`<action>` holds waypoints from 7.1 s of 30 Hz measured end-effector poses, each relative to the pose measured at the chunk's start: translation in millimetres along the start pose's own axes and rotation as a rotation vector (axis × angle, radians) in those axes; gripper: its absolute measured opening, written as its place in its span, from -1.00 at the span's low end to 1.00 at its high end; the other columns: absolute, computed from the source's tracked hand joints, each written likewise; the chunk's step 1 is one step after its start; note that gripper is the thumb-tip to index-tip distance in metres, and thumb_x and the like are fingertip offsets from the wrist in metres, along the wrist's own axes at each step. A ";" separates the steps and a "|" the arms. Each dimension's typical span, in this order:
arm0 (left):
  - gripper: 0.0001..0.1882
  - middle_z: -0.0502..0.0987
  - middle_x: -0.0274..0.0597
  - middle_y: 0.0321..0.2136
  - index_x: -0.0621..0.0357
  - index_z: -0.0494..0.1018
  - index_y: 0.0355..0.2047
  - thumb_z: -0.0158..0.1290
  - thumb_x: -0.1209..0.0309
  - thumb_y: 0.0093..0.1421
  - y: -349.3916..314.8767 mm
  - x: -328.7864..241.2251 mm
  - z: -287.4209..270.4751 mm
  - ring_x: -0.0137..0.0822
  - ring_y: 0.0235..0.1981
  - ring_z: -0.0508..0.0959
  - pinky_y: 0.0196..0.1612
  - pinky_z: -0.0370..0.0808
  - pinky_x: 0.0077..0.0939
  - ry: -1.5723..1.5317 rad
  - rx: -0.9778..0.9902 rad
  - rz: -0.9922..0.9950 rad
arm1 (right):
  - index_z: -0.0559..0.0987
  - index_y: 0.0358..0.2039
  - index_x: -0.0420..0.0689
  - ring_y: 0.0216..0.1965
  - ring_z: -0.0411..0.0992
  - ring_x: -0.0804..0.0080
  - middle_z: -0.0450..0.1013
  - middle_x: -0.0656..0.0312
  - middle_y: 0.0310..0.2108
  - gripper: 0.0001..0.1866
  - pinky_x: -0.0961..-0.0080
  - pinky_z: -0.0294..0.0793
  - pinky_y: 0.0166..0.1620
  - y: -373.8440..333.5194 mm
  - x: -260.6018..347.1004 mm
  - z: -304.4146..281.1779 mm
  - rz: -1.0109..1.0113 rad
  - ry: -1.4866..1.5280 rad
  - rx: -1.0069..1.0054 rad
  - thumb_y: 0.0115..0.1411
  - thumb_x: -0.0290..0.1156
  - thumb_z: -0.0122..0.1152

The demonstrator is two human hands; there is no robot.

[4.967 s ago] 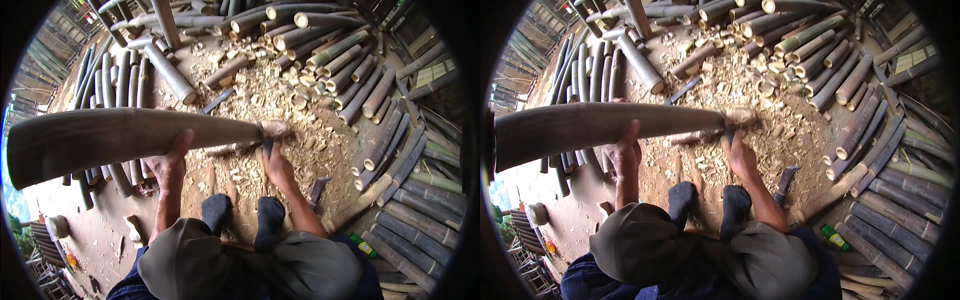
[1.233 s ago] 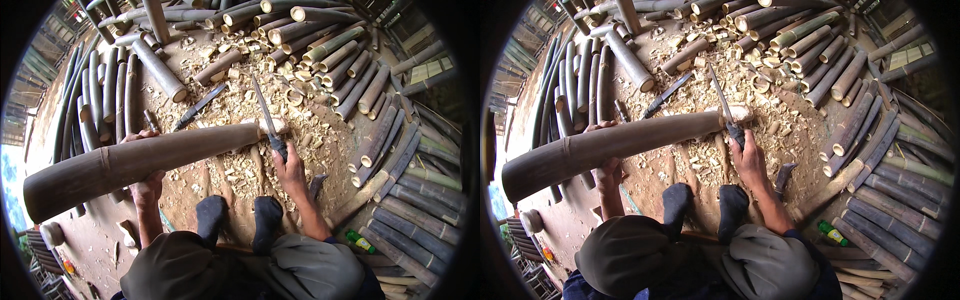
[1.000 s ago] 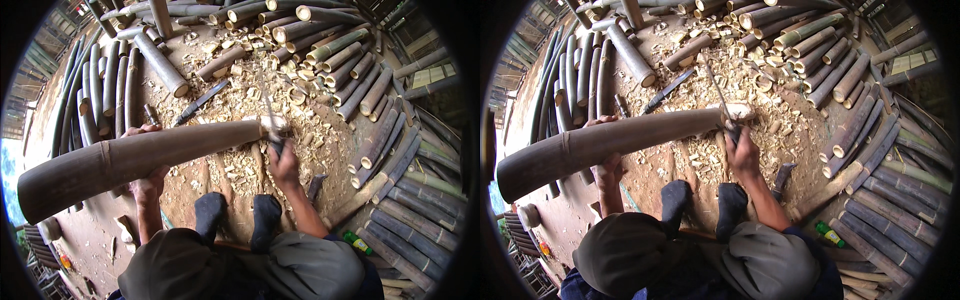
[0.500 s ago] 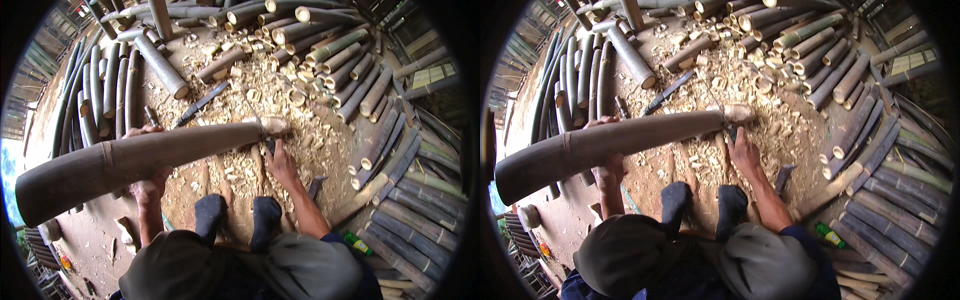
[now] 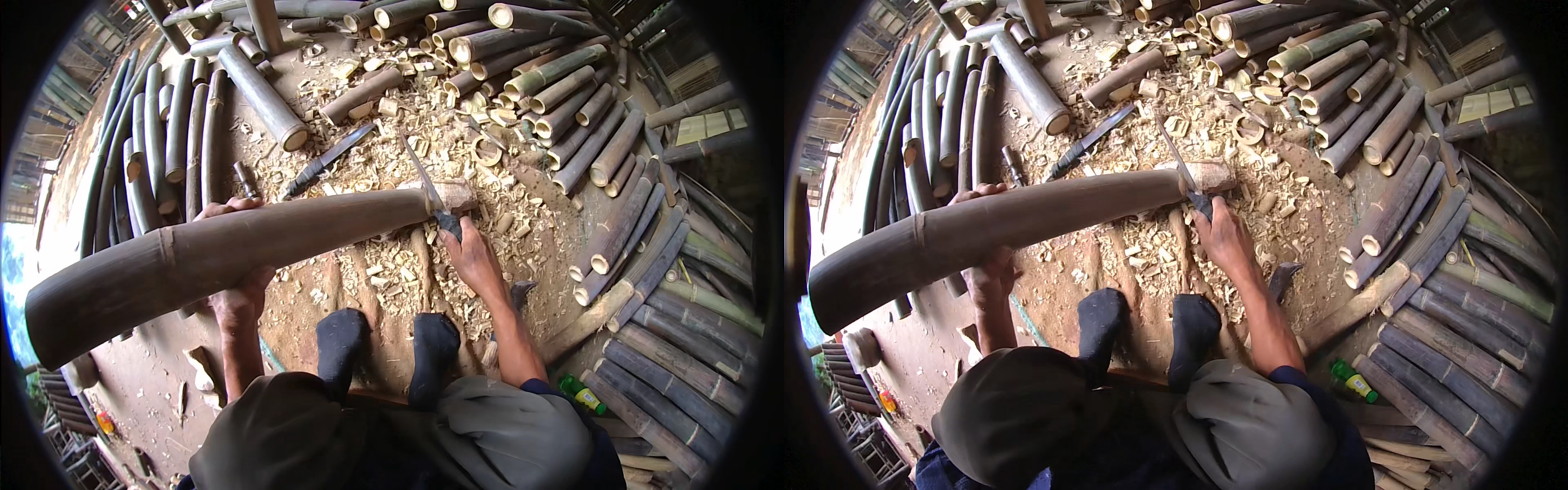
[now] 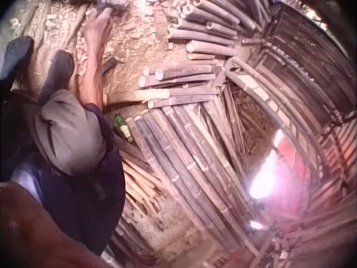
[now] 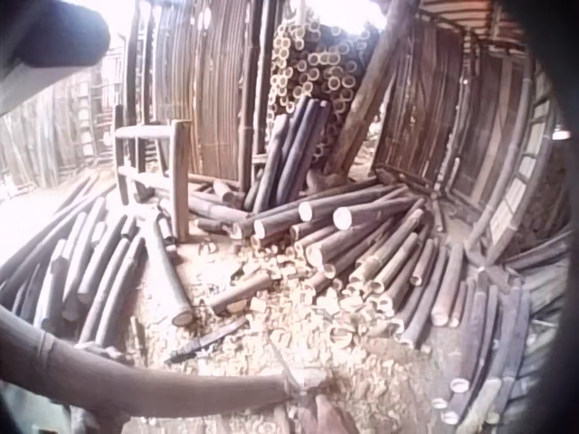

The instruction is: The person saws a bamboo pole using a handsaw and carves a hole into the side of the pole with a knife.

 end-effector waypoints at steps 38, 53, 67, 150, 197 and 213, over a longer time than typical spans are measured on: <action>-0.09 0.42 -0.04 0.21 0.18 0.17 0.33 0.41 0.43 0.02 -1.7 16.8 -2.3 -0.09 0.32 0.40 0.43 0.29 -0.01 -0.018 0.033 0.011 | 0.44 -0.02 -0.31 -0.23 0.61 -0.22 0.59 -0.23 -0.33 -0.53 -0.12 0.57 -0.19 4.3 0.7 -16.2 0.076 -0.139 -0.009 0.43 -0.07 0.04; -0.29 0.50 0.01 0.14 0.35 0.30 0.29 0.29 0.53 0.13 -23.7 26.0 -11.7 -0.17 0.18 0.52 0.36 0.42 -0.19 0.036 -0.443 -0.111 | 0.27 0.02 -0.26 -0.56 0.59 -0.04 0.59 -0.08 -0.52 -0.63 0.10 0.52 -0.57 -13.8 -15.4 20.9 0.133 -0.277 -0.114 0.46 -0.23 0.07; -0.15 0.35 -0.03 0.22 0.11 0.29 0.27 0.36 -0.06 0.14 -176.0 140.8 -102.5 0.08 0.28 0.36 0.32 0.34 0.44 -0.509 -1.012 -0.729 | 0.38 0.16 -0.31 -0.36 0.50 0.23 0.50 0.02 -0.22 -0.52 0.19 0.50 -0.28 -32.1 -116.0 -67.4 0.305 0.237 -0.415 0.44 -0.19 0.11; 0.21 0.38 -0.02 0.27 -0.10 0.27 0.42 0.52 0.33 -0.34 22.1 156.7 4.8 -0.01 0.28 0.36 0.35 0.30 -0.04 1.483 1.044 -0.190 | 0.42 0.12 -0.26 -0.02 0.53 -0.11 0.51 -0.13 -0.05 -0.37 -0.03 0.47 0.06 -70.4 -86.2 -51.3 0.244 -0.390 -0.368 0.38 0.10 0.18; -0.47 0.70 -0.11 -0.36 0.04 0.62 -0.23 0.46 0.22 -0.28 -23.3 216.4 68.4 -0.10 -0.28 0.71 -0.16 0.64 -0.18 1.396 1.249 -0.289 | 0.35 0.04 -0.29 -0.34 0.60 -0.15 0.52 -0.19 -0.22 -0.63 0.07 0.64 -0.38 -84.6 4.1 22.2 -0.143 -0.237 -0.112 0.34 -0.42 0.25; -0.44 0.69 -0.17 -0.34 0.05 0.60 -0.20 0.44 0.24 -0.29 -23.9 218.3 58.4 -0.13 -0.25 0.70 -0.05 0.61 -0.18 1.403 1.200 -0.312 | 0.32 0.03 -0.29 -0.41 0.60 -0.22 0.55 -0.20 -0.42 -0.64 0.02 0.56 -0.44 -81.0 31.6 -6.2 -0.050 -0.156 -0.003 0.41 -0.35 0.19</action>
Point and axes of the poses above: each hand's wrist, its own y-axis towards the middle knuckle, its own z-axis out of the palm, x = y × z, the point moved 8 cm from there along y, towards the middle knuckle
